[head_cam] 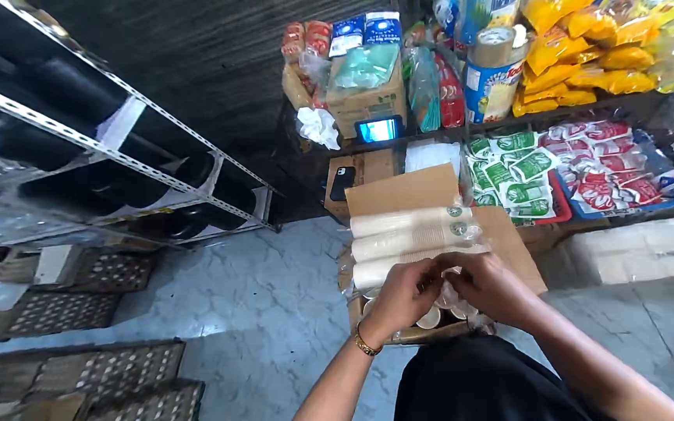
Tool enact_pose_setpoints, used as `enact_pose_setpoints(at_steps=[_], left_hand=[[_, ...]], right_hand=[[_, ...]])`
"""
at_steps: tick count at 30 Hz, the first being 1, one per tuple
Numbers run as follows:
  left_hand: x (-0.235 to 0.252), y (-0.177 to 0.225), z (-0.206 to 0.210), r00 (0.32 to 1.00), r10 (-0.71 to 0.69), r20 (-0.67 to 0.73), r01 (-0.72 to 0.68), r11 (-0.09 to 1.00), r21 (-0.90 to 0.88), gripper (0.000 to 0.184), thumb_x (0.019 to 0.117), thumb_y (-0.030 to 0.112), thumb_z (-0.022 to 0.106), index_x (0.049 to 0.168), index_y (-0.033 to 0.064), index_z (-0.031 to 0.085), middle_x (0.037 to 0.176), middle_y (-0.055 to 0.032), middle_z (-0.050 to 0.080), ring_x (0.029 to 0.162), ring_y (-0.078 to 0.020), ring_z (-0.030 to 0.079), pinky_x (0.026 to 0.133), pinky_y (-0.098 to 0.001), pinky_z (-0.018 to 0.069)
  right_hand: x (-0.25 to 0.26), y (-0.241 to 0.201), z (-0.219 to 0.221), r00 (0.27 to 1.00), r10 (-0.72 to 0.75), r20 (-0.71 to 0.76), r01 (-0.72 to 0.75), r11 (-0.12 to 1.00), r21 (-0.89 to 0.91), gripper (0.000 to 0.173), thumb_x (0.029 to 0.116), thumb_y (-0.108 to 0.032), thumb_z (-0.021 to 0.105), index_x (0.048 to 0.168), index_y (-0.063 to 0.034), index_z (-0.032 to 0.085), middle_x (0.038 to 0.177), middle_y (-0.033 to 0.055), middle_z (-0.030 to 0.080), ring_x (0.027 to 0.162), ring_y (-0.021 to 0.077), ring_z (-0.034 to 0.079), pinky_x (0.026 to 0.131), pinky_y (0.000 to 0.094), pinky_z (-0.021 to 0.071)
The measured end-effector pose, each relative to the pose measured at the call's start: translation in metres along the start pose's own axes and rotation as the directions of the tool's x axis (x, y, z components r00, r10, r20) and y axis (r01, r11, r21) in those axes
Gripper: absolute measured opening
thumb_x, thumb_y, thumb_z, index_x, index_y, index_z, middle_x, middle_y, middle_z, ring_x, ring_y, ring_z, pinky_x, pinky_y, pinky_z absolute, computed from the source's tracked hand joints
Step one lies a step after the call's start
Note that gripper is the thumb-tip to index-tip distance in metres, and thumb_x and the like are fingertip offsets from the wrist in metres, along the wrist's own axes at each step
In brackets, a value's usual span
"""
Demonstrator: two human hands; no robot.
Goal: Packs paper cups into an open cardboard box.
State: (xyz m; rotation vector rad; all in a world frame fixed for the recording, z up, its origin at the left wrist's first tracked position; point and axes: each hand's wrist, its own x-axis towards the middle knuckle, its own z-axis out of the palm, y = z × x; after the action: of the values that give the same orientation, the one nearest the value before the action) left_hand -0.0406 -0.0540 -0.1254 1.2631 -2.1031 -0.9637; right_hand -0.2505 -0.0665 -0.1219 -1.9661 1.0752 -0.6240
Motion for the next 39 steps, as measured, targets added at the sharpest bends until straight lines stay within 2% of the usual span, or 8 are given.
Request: enact_pose_setpoints(at_steps=[2,5,8,17,23,30,35,39], left_hand=[[-0.001,-0.002,0.001,1.0,-0.007,-0.029,0.007,1.0,-0.007,0.016,0.096,0.016,0.062,0.1,0.0029,0.07,0.081,-0.0034,0.069,0.072,-0.0085,0.066,0.07,-0.0279,0.0562],[-0.002,-0.003,0.001,0.998,-0.046,-0.044,0.045,0.999,-0.023,0.016,0.096,0.016,0.064,0.101,0.0034,0.071,0.084,-0.0029,0.071,0.074,-0.0075,0.068,0.071,-0.0273,0.0579],[-0.001,-0.002,0.002,0.997,-0.065,-0.05,0.064,0.998,-0.029,0.014,0.0956,0.015,0.064,0.101,0.0036,0.071,0.084,-0.0026,0.071,0.074,-0.0074,0.068,0.073,-0.0283,0.0579],[0.001,0.001,0.006,0.989,-0.115,-0.094,0.108,0.991,-0.08,0.011,0.0947,0.015,0.067,0.098,0.0061,0.072,0.083,0.001,0.073,0.073,-0.0037,0.068,0.072,-0.0258,0.0593],[0.003,0.008,0.004,0.976,-0.194,-0.099,0.187,0.979,-0.077,0.011,0.0941,0.016,0.069,0.099,0.0075,0.073,0.084,0.002,0.073,0.067,-0.0031,0.067,0.066,-0.023,0.0583],[0.003,0.006,0.003,0.974,-0.199,-0.108,0.186,0.975,-0.121,0.01,0.0935,0.016,0.07,0.097,0.0071,0.073,0.079,0.0029,0.071,0.064,-0.0019,0.064,0.063,-0.0219,0.0558],[0.004,0.006,0.002,0.973,-0.213,-0.089,0.2,0.97,-0.138,0.011,0.0943,0.015,0.068,0.098,0.0065,0.073,0.082,0.0019,0.072,0.068,-0.003,0.066,0.067,-0.0236,0.0572],[0.003,0.005,-0.001,0.969,-0.239,-0.068,0.224,0.959,-0.171,0.012,0.0956,0.015,0.068,0.099,0.0055,0.073,0.083,0.0007,0.073,0.071,-0.0053,0.068,0.07,-0.0264,0.0595]], right_hand=[[-0.001,0.002,0.007,0.999,0.028,-0.019,-0.027,1.0,0.013,0.026,0.0989,-0.015,0.057,0.121,-0.0129,0.071,0.104,0.0002,0.076,0.072,0.0103,0.068,0.071,0.0332,0.0591],[-0.005,0.006,0.012,0.999,0.031,-0.039,-0.029,0.998,0.048,0.025,0.0988,-0.018,0.06,0.12,-0.0126,0.071,0.102,-0.0011,0.076,0.08,0.0071,0.072,0.078,0.0292,0.0615],[-0.006,0.009,0.015,0.995,0.012,-0.096,-0.008,0.999,0.033,0.023,0.0993,-0.019,0.06,0.119,-0.0119,0.072,0.095,-0.0016,0.076,0.08,0.0067,0.071,0.078,0.0291,0.0605],[-0.011,0.014,0.019,0.991,-0.006,-0.132,0.001,0.999,-0.044,0.017,0.1008,-0.02,0.059,0.112,-0.0123,0.07,0.094,-0.0003,0.074,0.083,0.0089,0.072,0.079,0.0322,0.0617],[-0.013,0.015,0.021,0.982,-0.03,-0.185,0.035,0.999,0.022,0.014,0.0997,-0.019,0.061,0.107,-0.0107,0.069,0.093,-0.001,0.074,0.08,0.0058,0.071,0.076,0.0273,0.0619],[-0.012,0.016,0.021,0.983,-0.022,-0.181,0.033,0.998,0.06,0.014,0.0991,-0.02,0.061,0.107,-0.0107,0.069,0.092,-0.0018,0.074,0.08,0.0046,0.071,0.075,0.0263,0.0615],[-0.01,0.013,0.018,0.989,0.041,-0.14,-0.019,0.988,0.15,0.022,0.0959,-0.023,0.07,0.114,-0.0109,0.069,0.098,-0.0032,0.076,0.085,0.0033,0.073,0.08,0.0239,0.0626],[-0.007,0.012,0.022,0.983,0.074,-0.167,-0.047,0.985,0.165,0.021,0.0937,-0.023,0.074,0.111,-0.0124,0.07,0.094,-0.0044,0.076,0.083,0.004,0.073,0.078,0.0259,0.063]])
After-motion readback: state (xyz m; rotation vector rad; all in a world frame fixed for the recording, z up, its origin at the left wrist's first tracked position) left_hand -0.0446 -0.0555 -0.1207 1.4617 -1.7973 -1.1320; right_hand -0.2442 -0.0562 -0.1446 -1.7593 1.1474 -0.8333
